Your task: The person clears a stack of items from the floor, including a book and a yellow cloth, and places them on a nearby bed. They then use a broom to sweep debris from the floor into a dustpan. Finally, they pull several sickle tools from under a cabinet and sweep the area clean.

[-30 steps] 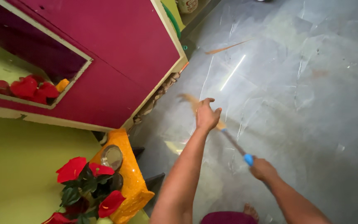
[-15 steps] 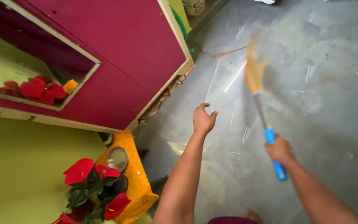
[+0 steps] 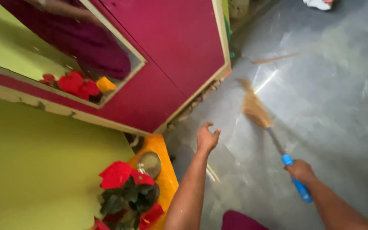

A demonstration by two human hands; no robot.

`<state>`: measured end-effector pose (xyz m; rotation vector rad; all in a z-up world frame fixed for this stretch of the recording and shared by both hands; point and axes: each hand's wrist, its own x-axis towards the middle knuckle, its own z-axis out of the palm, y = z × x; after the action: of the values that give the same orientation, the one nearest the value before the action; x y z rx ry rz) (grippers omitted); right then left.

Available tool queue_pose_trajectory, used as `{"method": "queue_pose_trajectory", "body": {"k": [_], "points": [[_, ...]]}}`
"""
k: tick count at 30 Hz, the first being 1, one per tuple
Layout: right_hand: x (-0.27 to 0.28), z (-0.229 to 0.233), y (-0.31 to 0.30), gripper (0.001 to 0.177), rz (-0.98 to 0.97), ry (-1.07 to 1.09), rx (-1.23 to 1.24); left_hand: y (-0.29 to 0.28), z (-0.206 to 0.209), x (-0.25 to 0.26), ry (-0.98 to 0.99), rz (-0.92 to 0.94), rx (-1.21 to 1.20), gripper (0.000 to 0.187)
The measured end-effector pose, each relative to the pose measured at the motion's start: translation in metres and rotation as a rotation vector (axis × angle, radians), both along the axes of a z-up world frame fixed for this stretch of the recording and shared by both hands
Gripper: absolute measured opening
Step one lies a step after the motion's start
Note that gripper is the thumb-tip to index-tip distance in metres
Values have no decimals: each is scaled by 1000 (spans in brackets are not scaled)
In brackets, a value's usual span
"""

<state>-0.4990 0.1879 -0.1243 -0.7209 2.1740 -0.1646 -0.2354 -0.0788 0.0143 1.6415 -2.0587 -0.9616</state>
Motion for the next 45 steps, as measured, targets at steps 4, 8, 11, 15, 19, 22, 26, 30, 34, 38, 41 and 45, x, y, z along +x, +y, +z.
{"method": "queue_pose_trajectory", "body": {"k": [4,8,11,15,19,22,26,30,34,38,41,45], "points": [[1,13,-53,43,-232,48,-174,-34,0,36,-26,29,36,47],[43,42,-121,40,-343,5,-276,-73,-2,44,-4,5,-11,47],[74,57,-160,43,-301,-107,-253,-91,-17,32,29,-12,-55,46],[84,18,-198,42,-265,-173,-236,-99,-52,18,-20,-35,1,48],[54,-76,-199,43,-364,-170,-208,-103,-116,16,-28,-33,-13,49],[3,-145,-196,41,-360,-97,-245,-117,-170,17,-31,-15,-18,48],[-57,-211,-192,41,-384,-10,-382,-116,-237,8,-89,51,97,50],[-92,-253,-227,48,-382,357,-256,-116,-308,5,-83,8,104,53],[-82,-316,-240,77,-332,374,-232,-116,-389,10,-92,13,36,62],[-56,-391,-241,91,-139,322,-234,-119,-469,19,-134,10,-10,72],[-38,-433,-256,87,-149,288,-157,-125,-516,25,-183,-23,-37,78],[-23,-473,-266,74,282,797,-368,-135,-564,34,-272,1,-2,87]]}}
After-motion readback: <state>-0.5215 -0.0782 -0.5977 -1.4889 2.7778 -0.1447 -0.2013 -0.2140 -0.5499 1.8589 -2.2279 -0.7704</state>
